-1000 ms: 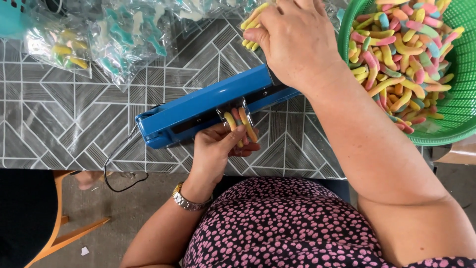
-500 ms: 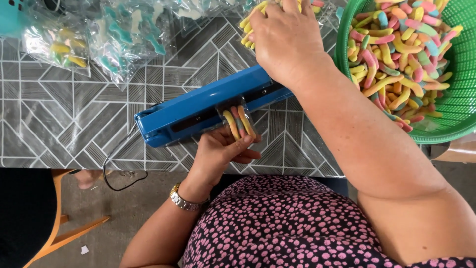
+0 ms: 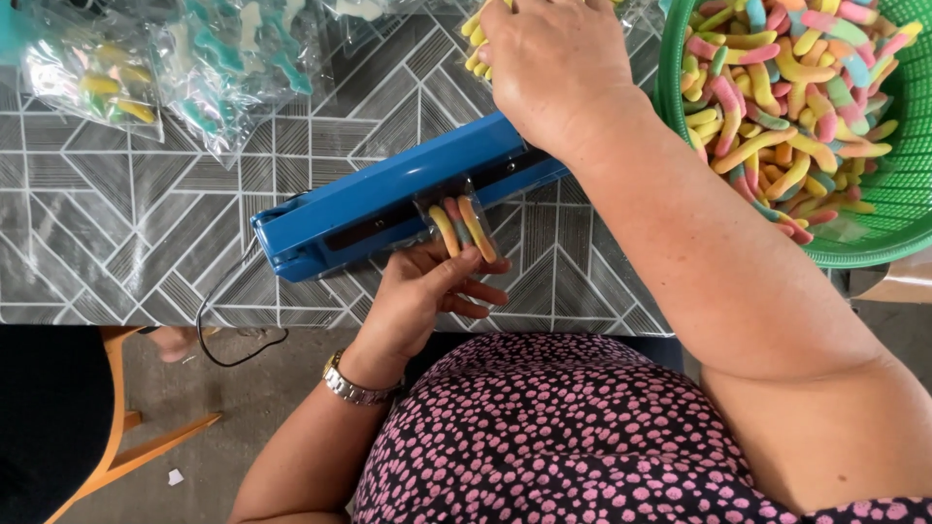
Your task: The person places gummy worm candies into small plastic bags and seals the bags using a blue heat sealer.
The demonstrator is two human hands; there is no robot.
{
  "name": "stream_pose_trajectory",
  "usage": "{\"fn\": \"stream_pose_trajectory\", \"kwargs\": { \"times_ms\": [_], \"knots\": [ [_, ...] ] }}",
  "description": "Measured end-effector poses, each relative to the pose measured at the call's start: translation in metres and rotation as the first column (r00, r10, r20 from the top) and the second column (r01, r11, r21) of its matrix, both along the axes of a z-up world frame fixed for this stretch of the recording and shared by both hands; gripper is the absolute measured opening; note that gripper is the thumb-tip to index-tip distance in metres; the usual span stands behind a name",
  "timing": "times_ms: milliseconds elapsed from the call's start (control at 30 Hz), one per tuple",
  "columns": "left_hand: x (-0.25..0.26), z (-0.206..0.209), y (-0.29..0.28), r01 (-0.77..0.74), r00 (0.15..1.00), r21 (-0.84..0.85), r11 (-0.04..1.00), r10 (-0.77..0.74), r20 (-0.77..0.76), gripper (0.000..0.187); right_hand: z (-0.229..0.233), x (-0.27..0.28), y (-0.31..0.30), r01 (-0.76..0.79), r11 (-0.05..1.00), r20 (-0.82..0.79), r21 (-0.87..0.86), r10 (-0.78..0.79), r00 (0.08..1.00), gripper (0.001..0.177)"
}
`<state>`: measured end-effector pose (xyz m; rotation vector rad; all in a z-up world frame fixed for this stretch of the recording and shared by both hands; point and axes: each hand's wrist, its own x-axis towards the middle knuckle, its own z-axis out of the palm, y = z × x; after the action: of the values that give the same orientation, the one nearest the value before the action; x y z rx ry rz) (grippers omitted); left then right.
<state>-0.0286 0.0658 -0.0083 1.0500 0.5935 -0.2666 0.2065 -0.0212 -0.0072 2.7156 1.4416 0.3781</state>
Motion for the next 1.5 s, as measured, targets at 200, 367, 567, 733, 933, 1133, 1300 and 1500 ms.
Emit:
{"fn": "stream_pose_trajectory", "kwargs": {
  "times_ms": [200, 367, 567, 733, 933, 1133, 1300, 1500],
  "knots": [
    [-0.001, -0.001, -0.001, 0.053, 0.998, 0.077, 0.996, -0.050, -0.041, 0.030, 0.006, -0.002, -0.001, -0.005, 0.999, -0.014, 0.048, 0.005, 1.000, 0.019],
    [-0.006, -0.004, -0.003, 0.022, 1.000, 0.107, 0.994, -0.021, -0.004, 0.028, 0.013, -0.004, 0.001, -0.010, 0.998, 0.008, 0.054, 0.010, 1.000, 0.008],
    [-0.005, -0.008, -0.005, 0.027, 0.995, 0.162, 0.987, -0.041, 0.089, 0.022, 0.010, 0.000, 0.003, 0.048, 0.998, -0.173, -0.041, -0.054, 0.983, 0.018],
    [-0.004, -0.023, -0.006, 0.030, 0.990, 0.102, 0.994, -0.043, 0.133, 0.024, 0.015, 0.001, -0.001, 0.032, 0.999, -0.316, -0.037, -0.042, 0.948, 0.024],
    [-0.002, -0.031, -0.002, 0.036, 0.977, 0.068, 0.997, -0.050, 0.209, 0.054, 0.018, 0.001, -0.002, 0.062, 0.997, -0.339, -0.049, -0.075, 0.938, 0.032],
    [0.000, -0.028, 0.001, 0.079, 0.974, 0.102, 0.992, -0.099, 0.204, 0.054, 0.028, -0.005, 0.002, 0.127, 0.984, -0.404, -0.123, -0.166, 0.900, 0.034],
    [-0.002, -0.030, -0.007, 0.050, 0.979, 0.082, 0.995, -0.065, 0.191, 0.048, 0.025, -0.002, 0.000, 0.074, 0.997, -0.379, -0.017, -0.075, 0.923, 0.031],
    [-0.006, -0.016, -0.016, -0.033, 0.986, 0.065, 0.997, 0.022, 0.166, 0.039, 0.027, -0.007, 0.000, 0.157, 0.986, -0.413, -0.048, -0.162, 0.896, 0.033]
  ]
}}
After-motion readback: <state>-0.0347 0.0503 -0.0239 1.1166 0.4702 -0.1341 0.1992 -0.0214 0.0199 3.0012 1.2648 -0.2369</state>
